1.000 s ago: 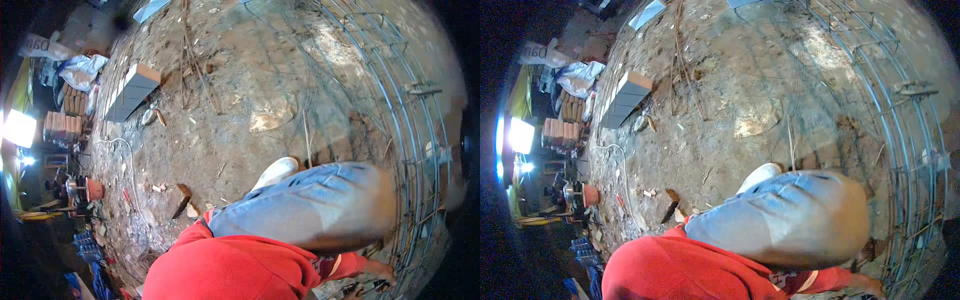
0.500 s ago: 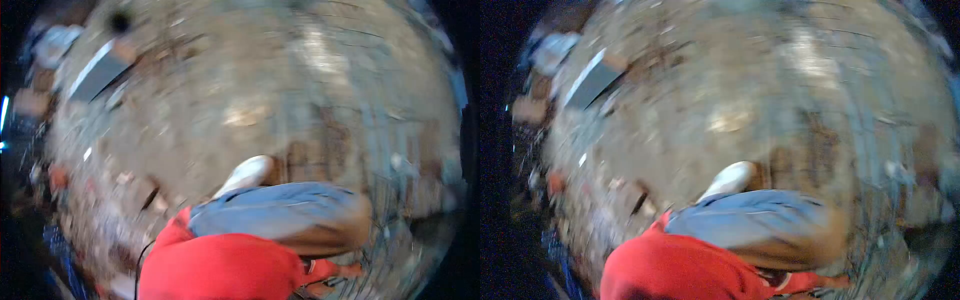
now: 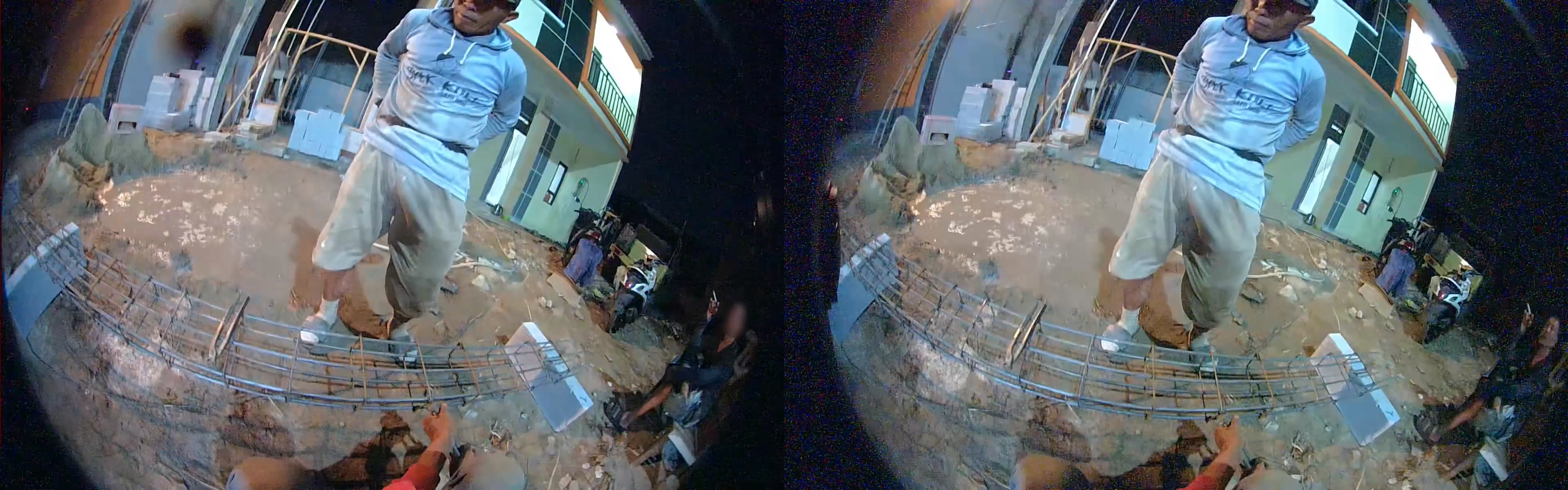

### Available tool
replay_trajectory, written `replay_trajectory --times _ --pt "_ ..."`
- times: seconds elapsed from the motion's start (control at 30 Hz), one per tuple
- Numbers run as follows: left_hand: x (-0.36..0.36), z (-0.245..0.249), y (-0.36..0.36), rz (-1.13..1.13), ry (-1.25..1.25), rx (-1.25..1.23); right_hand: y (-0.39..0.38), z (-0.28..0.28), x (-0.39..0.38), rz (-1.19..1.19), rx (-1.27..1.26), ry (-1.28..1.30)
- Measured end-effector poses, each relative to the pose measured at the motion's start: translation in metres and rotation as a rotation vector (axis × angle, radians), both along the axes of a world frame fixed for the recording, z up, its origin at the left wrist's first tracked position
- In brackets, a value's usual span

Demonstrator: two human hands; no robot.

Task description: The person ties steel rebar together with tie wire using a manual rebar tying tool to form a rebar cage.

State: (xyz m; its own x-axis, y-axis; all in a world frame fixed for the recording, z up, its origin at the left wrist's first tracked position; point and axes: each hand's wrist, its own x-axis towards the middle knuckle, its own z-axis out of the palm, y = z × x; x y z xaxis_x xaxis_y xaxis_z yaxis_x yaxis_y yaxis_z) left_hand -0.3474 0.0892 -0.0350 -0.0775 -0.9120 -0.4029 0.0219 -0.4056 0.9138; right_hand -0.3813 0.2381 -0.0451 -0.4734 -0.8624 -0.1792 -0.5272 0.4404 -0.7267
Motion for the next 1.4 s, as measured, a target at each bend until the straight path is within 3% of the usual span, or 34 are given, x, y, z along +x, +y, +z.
replay_trajectory --times 0.07,0.13,0.17,0.23,0.27,0.5,0.57,0.6,0.67,0.7,0.77,0.8,0.87,0.93,1.07,1.13,1.17,1.2,1.27,1.4 --pt "-0.006 -0.004 0.002 -0.022 -0.078 0.079 0.007 -0.009 -0.008 -0.019 0.003 -0.017" --pt "-0.027 -0.027 0.0 0.091 -0.042 -0.095 0.008 -0.015 -0.006 -0.032 0.005 -0.025" --pt "-0.05 -0.048 -0.002 0.109 -0.098 -0.056 0.009 -0.018 -0.006 -0.037 0.004 -0.031" --pt "-0.043 -0.04 -0.001 0.058 -0.088 0.002 0.009 -0.023 -0.001 -0.034 0.002 -0.04" --pt "0.007 0.022 0.009 0.024 -0.108 -0.028 0.01 -0.025 0.0 -0.035 0.0 -0.041" --pt "0.017 0.003 0.003 -0.197 -0.13 -0.086 0.009 -0.036 0.016 -0.027 -0.008 -0.065" --pt "0.033 -0.001 -0.008 -0.366 0.288 0.148 0.007 -0.04 0.019 -0.02 -0.007 -0.067" --pt "0.041 -0.003 -0.013 -0.362 0.291 0.153 0.008 -0.041 0.02 -0.016 -0.006 -0.067" --pt "0.059 -0.002 -0.022 -0.675 0.695 0.079 0.007 -0.042 0.022 -0.006 -0.001 -0.073" --pt "0.07 0.012 -0.02 -0.675 0.7 0.085 0.006 -0.043 0.024 0.003 0.01 -0.086" --pt "0.092 0.049 -0.018 -0.781 1.059 0.495 0.005 -0.042 0.023 0.014 0.028 -0.097" --pt "0.088 0.038 -0.021 -0.789 1.066 0.486 0.005 -0.041 0.021 0.022 0.042 -0.105" --pt "0.076 0.009 -0.027 -0.873 1.001 0.313 0.008 -0.038 0.016 0.027 0.064 -0.12" --pt "0.083 0.027 -0.025 -0.791 0.975 0.307 0.014 -0.033 0.01 0.017 0.084 -0.133" --pt "0.053 0.014 -0.01 -0.521 0.846 0.473 0.028 -0.019 -0.001 -0.017 0.108 -0.136" --pt "0.052 0.019 -0.009 -0.399 0.65 0.3 0.037 -0.015 -0.003 -0.034 0.118 -0.14" --pt "0.037 0.001 -0.009 -0.393 0.348 0.106 0.035 -0.013 -0.002 -0.034 0.117 -0.14" --pt "0.029 0.0 -0.005 -0.393 0.346 0.118 0.032 -0.012 -0.001 -0.039 0.113 -0.137" --pt "0.015 0.004 0.004 -0.154 -0.045 -0.117 0.029 -0.011 0.001 -0.042 0.116 -0.141" --pt "0.02 0.039 0.015 -0.02 -0.204 -0.139 0.025 -0.007 0.003 -0.024 0.123 -0.132"
